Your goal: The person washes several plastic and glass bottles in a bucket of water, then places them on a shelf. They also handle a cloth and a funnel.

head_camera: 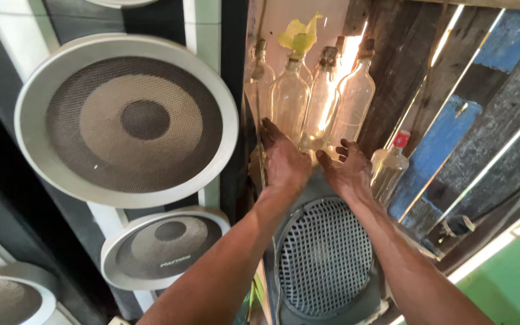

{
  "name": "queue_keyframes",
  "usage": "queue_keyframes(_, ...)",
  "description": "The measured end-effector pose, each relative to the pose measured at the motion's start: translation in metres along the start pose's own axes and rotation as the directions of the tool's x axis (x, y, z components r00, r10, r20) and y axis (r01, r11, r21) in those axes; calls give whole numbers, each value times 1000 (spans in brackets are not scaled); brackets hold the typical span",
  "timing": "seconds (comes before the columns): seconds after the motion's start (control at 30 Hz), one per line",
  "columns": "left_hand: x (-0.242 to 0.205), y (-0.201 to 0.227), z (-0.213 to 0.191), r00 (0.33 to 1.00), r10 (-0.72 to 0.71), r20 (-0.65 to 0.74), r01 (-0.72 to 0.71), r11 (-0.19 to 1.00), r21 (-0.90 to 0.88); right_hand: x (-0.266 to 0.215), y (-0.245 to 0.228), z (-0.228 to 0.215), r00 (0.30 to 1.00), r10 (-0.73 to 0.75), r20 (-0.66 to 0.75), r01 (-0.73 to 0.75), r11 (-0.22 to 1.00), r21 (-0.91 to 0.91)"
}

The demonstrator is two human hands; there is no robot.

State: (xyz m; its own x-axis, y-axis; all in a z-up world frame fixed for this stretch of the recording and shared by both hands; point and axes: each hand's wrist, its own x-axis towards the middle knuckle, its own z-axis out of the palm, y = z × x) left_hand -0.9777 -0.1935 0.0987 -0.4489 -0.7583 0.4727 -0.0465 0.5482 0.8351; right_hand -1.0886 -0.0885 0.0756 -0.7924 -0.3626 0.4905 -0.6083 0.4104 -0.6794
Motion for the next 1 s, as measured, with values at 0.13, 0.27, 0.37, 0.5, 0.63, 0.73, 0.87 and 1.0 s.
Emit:
queue_keyframes(0.13, -32, 19, -22, 996, -41, 78, 49, 993, -107, -18, 14, 1, 998, 15, -62, -13, 1000, 27)
queue_keyframes(0.27, -64, 24, -51, 973, -58, 223, 88, 988, -128, -48, 21, -1, 992, 11, -126, 1, 995, 99)
queue_keyframes(0.37, -86, 21, -67, 943, -95, 320, 126, 989, -78, -88, 14, -14, 988, 61, -142, -44, 992, 114)
queue_keyframes(0.5, -126, 9, -78, 943, 33, 332, -4, 996, -86, -155, -6, -42, 979, 115, -166, -119, 993, -13)
queue_keyframes(0.63, -168, 1, -84, 916, 13, 402, 40, 992, -122, -209, -20, -71, 967, 185, -176, -210, 969, -134)
queue_keyframes(0.73, -192, 6, -84, 919, 138, 370, -71, 979, -189, -247, -20, -89, 952, 243, -186, -261, 962, -76)
queue_keyframes(0.87, -221, 27, -84, 880, 168, 445, -51, 963, -263, -280, -13, -116, 921, 295, -252, -320, 945, -63)
queue_keyframes(1.0, -253, 57, -84, 854, 220, 472, -72, 948, -310, -323, -5, -142, 893, 359, -271, -376, 926, -11)
